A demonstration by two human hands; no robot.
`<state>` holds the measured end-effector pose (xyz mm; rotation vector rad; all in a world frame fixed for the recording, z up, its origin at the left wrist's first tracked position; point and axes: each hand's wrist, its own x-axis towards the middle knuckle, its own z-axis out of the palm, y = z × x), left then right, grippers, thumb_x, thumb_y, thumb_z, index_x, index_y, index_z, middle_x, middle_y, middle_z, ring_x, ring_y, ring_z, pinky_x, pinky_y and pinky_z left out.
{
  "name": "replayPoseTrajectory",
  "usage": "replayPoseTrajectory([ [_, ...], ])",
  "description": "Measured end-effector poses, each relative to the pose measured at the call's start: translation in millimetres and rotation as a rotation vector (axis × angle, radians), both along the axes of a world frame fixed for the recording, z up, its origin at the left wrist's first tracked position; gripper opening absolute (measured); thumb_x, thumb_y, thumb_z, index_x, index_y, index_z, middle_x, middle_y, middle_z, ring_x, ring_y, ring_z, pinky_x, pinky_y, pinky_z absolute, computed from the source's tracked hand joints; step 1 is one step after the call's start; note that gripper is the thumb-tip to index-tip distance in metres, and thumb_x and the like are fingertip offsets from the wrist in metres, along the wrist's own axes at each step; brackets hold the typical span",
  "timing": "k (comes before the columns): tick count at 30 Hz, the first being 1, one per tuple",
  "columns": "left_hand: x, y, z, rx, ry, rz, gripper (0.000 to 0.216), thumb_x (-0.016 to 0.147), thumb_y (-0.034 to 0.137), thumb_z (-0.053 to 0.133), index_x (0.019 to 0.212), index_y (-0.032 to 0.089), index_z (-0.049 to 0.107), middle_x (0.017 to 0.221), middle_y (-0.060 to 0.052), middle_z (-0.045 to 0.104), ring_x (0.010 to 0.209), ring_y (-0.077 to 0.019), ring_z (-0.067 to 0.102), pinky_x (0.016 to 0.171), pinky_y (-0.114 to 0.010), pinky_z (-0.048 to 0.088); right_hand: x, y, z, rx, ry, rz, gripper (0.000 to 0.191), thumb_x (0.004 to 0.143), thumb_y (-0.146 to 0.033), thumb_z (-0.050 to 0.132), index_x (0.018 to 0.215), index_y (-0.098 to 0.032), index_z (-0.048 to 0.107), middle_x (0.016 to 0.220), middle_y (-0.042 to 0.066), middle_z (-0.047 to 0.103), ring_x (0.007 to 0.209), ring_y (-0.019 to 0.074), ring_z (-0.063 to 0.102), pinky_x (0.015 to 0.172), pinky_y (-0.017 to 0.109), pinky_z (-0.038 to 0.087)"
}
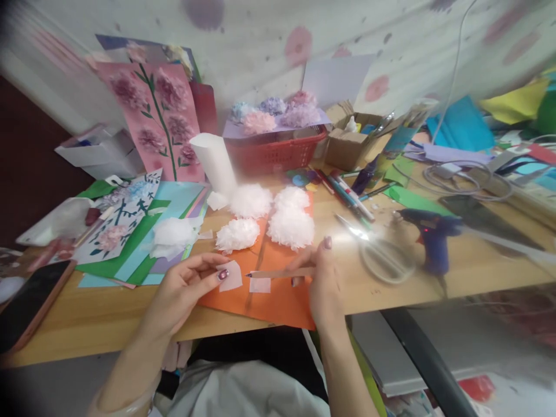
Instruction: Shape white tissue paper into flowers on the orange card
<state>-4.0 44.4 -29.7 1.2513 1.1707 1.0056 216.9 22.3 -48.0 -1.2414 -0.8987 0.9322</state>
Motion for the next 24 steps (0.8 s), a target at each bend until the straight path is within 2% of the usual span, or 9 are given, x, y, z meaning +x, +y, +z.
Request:
replayPoseTrajectory([
  [4, 8, -2, -3.6, 0.005, 0.039, -0.068, 0.025, 0.073, 0.024, 0.07, 0.097, 0.021, 0.074, 0.101, -0.009, 0.078, 0.092, -0.0223, 0.074, 0.08, -0.034, 0.063, 1, 6, -4.4, -0.01, 0.136, 0.135, 0.07, 0.092, -0.072, 0.038, 0.048, -0.023, 0.062, 0.036, 0.002, 0.042, 0.043, 0.016, 0.047, 0.051, 0.033, 0.037],
  [9, 13, -6, -2.2, 0.03, 0.129, -0.165, 0.031, 0.078, 0.023, 0.065, 0.108, 0.023, 0.071, 0.093, -0.006, 0.079, 0.09, -0.0216, 0.075, 0.087, -0.035, 0.061, 3, 7, -6.1, 0.012, 0.252, 0.184, 0.068, 0.094, -0.067, 0.04, 0.047, -0.023, 0.064, 0.035, 0.001, 0.039, 0.041, 0.0145, 0.043, 0.049, 0.032, 0.035],
  [14, 11, -8, -0.7, 0.021, 0.122, -0.208, 0.032, 0.082, 0.022, 0.061, 0.113, 0.024, 0.069, 0.092, -0.005, 0.078, 0.09, -0.0213, 0.075, 0.085, -0.033, 0.06, 4, 7, -7.0, 0.003, 0.281, 0.166, 0.069, 0.094, -0.066, 0.04, 0.047, -0.023, 0.065, 0.034, 0.001, 0.038, 0.042, 0.0145, 0.043, 0.049, 0.032, 0.035],
  [20, 10, -9, 0.0, -0.026, 0.098, -0.235, 0.032, 0.085, 0.029, 0.065, 0.116, 0.022, 0.066, 0.094, -0.005, 0.077, 0.094, -0.0207, 0.073, 0.09, -0.033, 0.057, 0, 7, -6.6, -0.014, 0.281, 0.12, 0.069, 0.092, -0.069, 0.042, 0.046, -0.022, 0.063, 0.034, 0.0, 0.038, 0.041, 0.0134, 0.042, 0.048, 0.031, 0.033],
  [24, 11, -10, 2.9, -0.051, 0.072, -0.253, 0.034, 0.083, 0.024, 0.066, 0.117, 0.02, 0.062, 0.089, -0.003, 0.076, 0.091, -0.0177, 0.072, 0.091, -0.031, 0.055, 0, 7, -5.5, 0.033, 0.3, 0.094, 0.069, 0.092, -0.068, 0.043, 0.046, -0.021, 0.063, 0.035, -0.001, 0.036, 0.041, 0.0128, 0.042, 0.049, 0.03, 0.034],
])
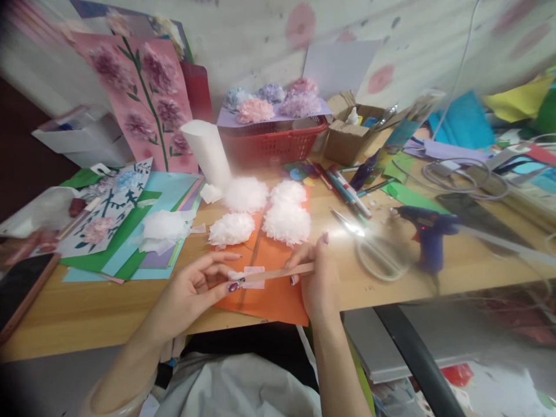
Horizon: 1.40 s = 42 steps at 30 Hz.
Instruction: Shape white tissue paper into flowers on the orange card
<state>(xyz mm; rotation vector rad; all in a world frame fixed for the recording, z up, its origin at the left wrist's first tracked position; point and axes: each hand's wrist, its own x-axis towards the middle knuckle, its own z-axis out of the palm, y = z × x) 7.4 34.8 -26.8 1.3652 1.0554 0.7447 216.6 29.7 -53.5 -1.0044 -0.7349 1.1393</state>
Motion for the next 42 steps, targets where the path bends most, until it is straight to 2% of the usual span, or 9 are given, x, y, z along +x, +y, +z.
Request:
replayPoseTrajectory([
  [5, -2, -1, 0.7, 0.004, 0.019, 0.047, 0.035, 0.083, 0.025, 0.068, 0.117, 0.021, 0.063, 0.09, -0.002, 0.075, 0.092, -0.0168, 0.071, 0.088, -0.028, 0.054, 4, 0, -0.3, 0.047, 0.044, -0.185, 0.065, 0.094, -0.062, 0.046, 0.046, -0.021, 0.061, 0.038, -0.001, 0.039, 0.043, 0.0118, 0.042, 0.052, 0.029, 0.036],
  [17, 12, 1, -2.3, 0.0, -0.068, 0.015, 0.036, 0.085, 0.019, 0.061, 0.122, 0.019, 0.056, 0.095, -0.004, 0.077, 0.101, -0.0179, 0.072, 0.098, -0.033, 0.053, 1, -3, -0.1, -0.01, 0.053, -0.069, 0.068, 0.089, -0.069, 0.047, 0.043, -0.022, 0.06, 0.034, -0.001, 0.035, 0.038, 0.0119, 0.039, 0.047, 0.03, 0.031],
  [22, 15, 0, 2.3, -0.04, -0.097, 0.028, 0.044, 0.084, 0.021, 0.065, 0.126, 0.019, 0.052, 0.102, -0.005, 0.077, 0.1, -0.0184, 0.073, 0.093, -0.032, 0.056, 2, -5, -2.5, -0.01, 0.04, -0.094, 0.068, 0.094, -0.065, 0.043, 0.046, -0.021, 0.061, 0.035, -0.001, 0.038, 0.039, 0.0115, 0.042, 0.048, 0.03, 0.033],
  [26, 14, 0, 9.0, -0.012, -0.087, 0.029, 0.04, 0.084, 0.023, 0.063, 0.123, 0.017, 0.054, 0.101, -0.007, 0.077, 0.099, -0.0189, 0.073, 0.091, -0.032, 0.057, 1, -6, -2.3, -0.014, 0.013, -0.111, 0.069, 0.095, -0.065, 0.04, 0.047, -0.02, 0.061, 0.037, 0.0, 0.042, 0.039, 0.0114, 0.044, 0.048, 0.03, 0.033],
  [30, 12, -3, 15.1, -0.023, -0.095, 0.045, 0.046, 0.085, 0.027, 0.066, 0.127, 0.016, 0.052, 0.101, -0.01, 0.077, 0.102, -0.0217, 0.073, 0.091, -0.033, 0.057, -1, -8, -1.1, -0.05, -0.039, -0.147, 0.069, 0.095, -0.065, 0.039, 0.048, -0.02, 0.061, 0.04, 0.001, 0.049, 0.04, 0.0111, 0.045, 0.048, 0.029, 0.033],
  [34, 10, -6, 13.8, -0.006, -0.05, 0.087, 0.051, 0.083, 0.029, 0.072, 0.129, 0.017, 0.052, 0.099, -0.009, 0.078, 0.099, -0.0209, 0.073, 0.092, -0.033, 0.057, -1, -8, -2.0, -0.054, -0.07, -0.127, 0.07, 0.094, -0.068, 0.038, 0.049, -0.02, 0.062, 0.042, 0.002, 0.053, 0.041, 0.0113, 0.046, 0.049, 0.029, 0.036],
  [38, 6, -5, 7.9, 0.032, -0.013, 0.156, 0.051, 0.081, 0.03, 0.075, 0.126, 0.018, 0.055, 0.093, -0.006, 0.077, 0.095, -0.0198, 0.073, 0.092, -0.033, 0.056, 0, -8, -1.2, -0.015, -0.007, -0.072, 0.071, 0.095, -0.069, 0.035, 0.048, -0.021, 0.06, 0.04, 0.001, 0.049, 0.041, 0.012, 0.046, 0.051, 0.029, 0.039],
  [42, -2, 2, 7.9, 0.088, 0.009, 0.25, 0.05, 0.077, 0.03, 0.079, 0.121, 0.018, 0.06, 0.095, -0.004, 0.075, 0.095, -0.0173, 0.072, 0.092, -0.03, 0.055, 0, -7, 5.6, -0.049, -0.062, -0.184, 0.071, 0.095, -0.069, 0.034, 0.05, -0.021, 0.061, 0.042, 0.001, 0.051, 0.042, 0.0123, 0.048, 0.051, 0.028, 0.039],
])
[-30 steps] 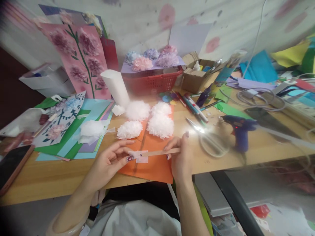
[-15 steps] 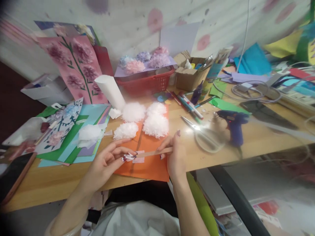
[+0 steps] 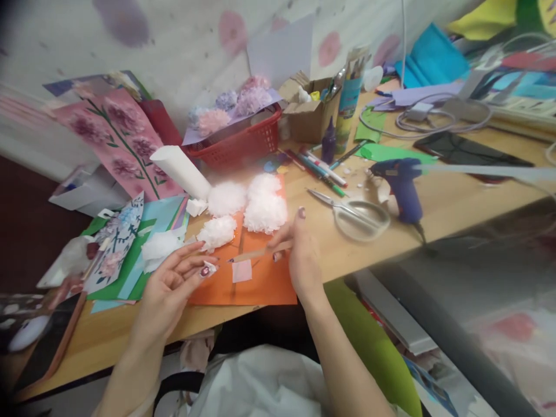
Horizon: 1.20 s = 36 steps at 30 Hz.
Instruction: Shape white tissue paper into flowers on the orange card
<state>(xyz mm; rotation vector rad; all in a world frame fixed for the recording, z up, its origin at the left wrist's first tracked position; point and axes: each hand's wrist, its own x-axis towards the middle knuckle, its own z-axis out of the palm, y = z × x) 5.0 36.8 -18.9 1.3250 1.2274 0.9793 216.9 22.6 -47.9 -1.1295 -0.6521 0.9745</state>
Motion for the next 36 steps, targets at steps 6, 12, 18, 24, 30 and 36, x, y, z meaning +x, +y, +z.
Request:
replayPoseTrajectory([
  [6, -6, 17, 9.1, 0.149, 0.125, 0.111, 0.045, 0.07, 0.028, 0.081, 0.111, 0.018, 0.065, 0.089, 0.0, 0.069, 0.087, -0.0142, 0.069, 0.087, -0.027, 0.055, -12, 12, 6.6, 0.043, -0.283, 0.03, 0.062, 0.093, -0.068, 0.042, 0.061, -0.021, 0.066, 0.051, 0.001, 0.059, 0.053, 0.0164, 0.058, 0.056, 0.029, 0.04],
  [12, 1, 30, 20.7, 0.169, 0.215, 0.099, 0.05, 0.066, 0.029, 0.081, 0.111, 0.016, 0.062, 0.084, -0.003, 0.074, 0.084, -0.018, 0.071, 0.088, -0.035, 0.057, -20, 25, 8.0, 0.085, -0.362, 0.04, 0.06, 0.097, -0.065, 0.036, 0.065, -0.021, 0.063, 0.06, 0.002, 0.064, 0.059, 0.0167, 0.062, 0.06, 0.029, 0.041],
  [18, 13, 44, 18.6, 0.22, 0.399, 0.035, 0.047, 0.072, 0.026, 0.075, 0.117, 0.018, 0.062, 0.085, -0.005, 0.078, 0.089, -0.0229, 0.075, 0.088, -0.04, 0.058, -19, 27, 8.1, 0.094, -0.367, 0.065, 0.057, 0.098, -0.064, 0.036, 0.072, -0.021, 0.063, 0.065, 0.002, 0.066, 0.066, 0.0176, 0.065, 0.064, 0.028, 0.043],
  [24, 22, 61, 6.5, 0.387, 0.632, -0.023, 0.041, 0.079, 0.023, 0.07, 0.119, 0.021, 0.063, 0.087, -0.004, 0.079, 0.093, -0.0247, 0.076, 0.091, -0.042, 0.056, -19, 28, 4.1, 0.129, -0.324, 0.105, 0.054, 0.098, -0.063, 0.037, 0.074, -0.021, 0.062, 0.071, 0.002, 0.068, 0.07, 0.0181, 0.066, 0.067, 0.029, 0.045],
  [30, 26, 68, 4.7, 0.49, 0.79, -0.041, 0.036, 0.082, 0.022, 0.067, 0.118, 0.023, 0.063, 0.094, -0.004, 0.079, 0.099, -0.0257, 0.075, 0.087, -0.039, 0.057, -18, 25, 3.1, 0.093, -0.332, -0.049, 0.054, 0.1, -0.059, 0.035, 0.071, -0.022, 0.062, 0.062, 0.001, 0.064, 0.062, 0.0171, 0.063, 0.063, 0.029, 0.043],
  [36, 28, 72, 2.7, 0.53, 0.813, -0.036, 0.035, 0.082, 0.022, 0.066, 0.117, 0.023, 0.063, 0.091, -0.002, 0.079, 0.096, -0.0251, 0.075, 0.088, -0.039, 0.056, -19, 23, 4.1, 0.131, -0.418, 0.002, 0.055, 0.102, -0.056, 0.032, 0.069, -0.022, 0.061, 0.059, 0.001, 0.063, 0.059, 0.0166, 0.062, 0.062, 0.029, 0.041],
])
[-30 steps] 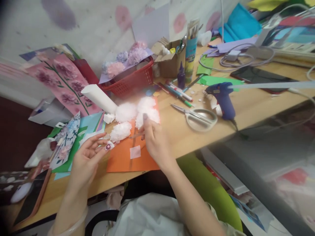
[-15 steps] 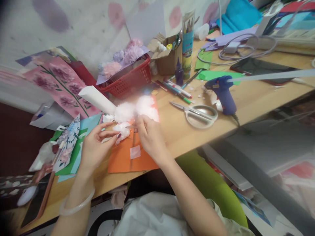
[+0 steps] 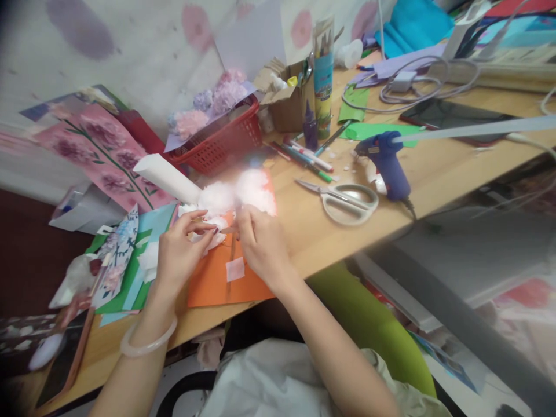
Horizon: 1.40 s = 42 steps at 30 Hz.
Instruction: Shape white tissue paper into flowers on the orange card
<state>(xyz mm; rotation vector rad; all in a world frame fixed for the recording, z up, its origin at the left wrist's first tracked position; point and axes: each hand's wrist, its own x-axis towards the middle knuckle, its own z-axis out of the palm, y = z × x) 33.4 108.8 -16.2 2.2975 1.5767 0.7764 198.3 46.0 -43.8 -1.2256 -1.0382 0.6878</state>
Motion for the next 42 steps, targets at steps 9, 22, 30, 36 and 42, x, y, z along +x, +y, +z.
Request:
replayPoseTrajectory([
  [9, 0, 6, -6.1, 0.035, 0.007, -0.008, 0.035, 0.081, 0.022, 0.067, 0.116, 0.021, 0.064, 0.094, -0.004, 0.079, 0.1, -0.0249, 0.073, 0.094, -0.04, 0.052, -2, 2, 0.2, -0.003, -0.067, 0.02, 0.053, 0.102, -0.055, 0.032, 0.068, -0.023, 0.058, 0.06, 0.001, 0.065, 0.059, 0.0162, 0.061, 0.059, 0.028, 0.038],
  [22, -40, -57, 8.9, 0.136, 0.149, -0.051, 0.019, 0.084, 0.023, 0.061, 0.096, 0.027, 0.074, 0.097, -0.003, 0.078, 0.093, -0.0271, 0.065, 0.089, -0.041, 0.045, -6, 9, 7.7, -0.029, -0.126, 0.055, 0.06, 0.098, -0.068, 0.029, 0.069, -0.024, 0.058, 0.062, 0.003, 0.063, 0.06, 0.0183, 0.059, 0.061, 0.03, 0.037],
  [30, -54, -70, -16.3, 0.063, 0.242, -0.083, 0.019, 0.083, 0.024, 0.063, 0.094, 0.028, 0.077, 0.085, -0.006, 0.077, 0.089, -0.0306, 0.063, 0.079, -0.042, 0.041, -14, 28, 27.0, -0.031, -0.349, 0.03, 0.057, 0.102, -0.057, 0.03, 0.058, -0.024, 0.047, 0.053, 0.0, 0.049, 0.052, 0.0165, 0.047, 0.058, 0.031, 0.029],
  [36, -57, -69, -19.7, 0.068, 0.258, -0.093, 0.02, 0.084, 0.023, 0.061, 0.097, 0.026, 0.076, 0.089, -0.006, 0.078, 0.09, -0.0295, 0.064, 0.081, -0.042, 0.042, -5, 17, 28.3, -0.018, -0.173, -0.061, 0.064, 0.098, -0.065, 0.033, 0.06, -0.022, 0.059, 0.051, 0.0, 0.057, 0.052, 0.0154, 0.056, 0.056, 0.029, 0.036],
  [42, -37, -68, -20.9, -0.02, 0.136, -0.039, 0.017, 0.09, 0.026, 0.058, 0.095, 0.022, 0.073, 0.099, -0.007, 0.076, 0.096, -0.0279, 0.064, 0.089, -0.043, 0.045, 11, -4, 17.1, -0.095, -0.006, -0.167, 0.07, 0.097, -0.066, 0.032, 0.051, -0.021, 0.061, 0.042, 0.0, 0.056, 0.045, 0.0139, 0.056, 0.054, 0.027, 0.042],
])
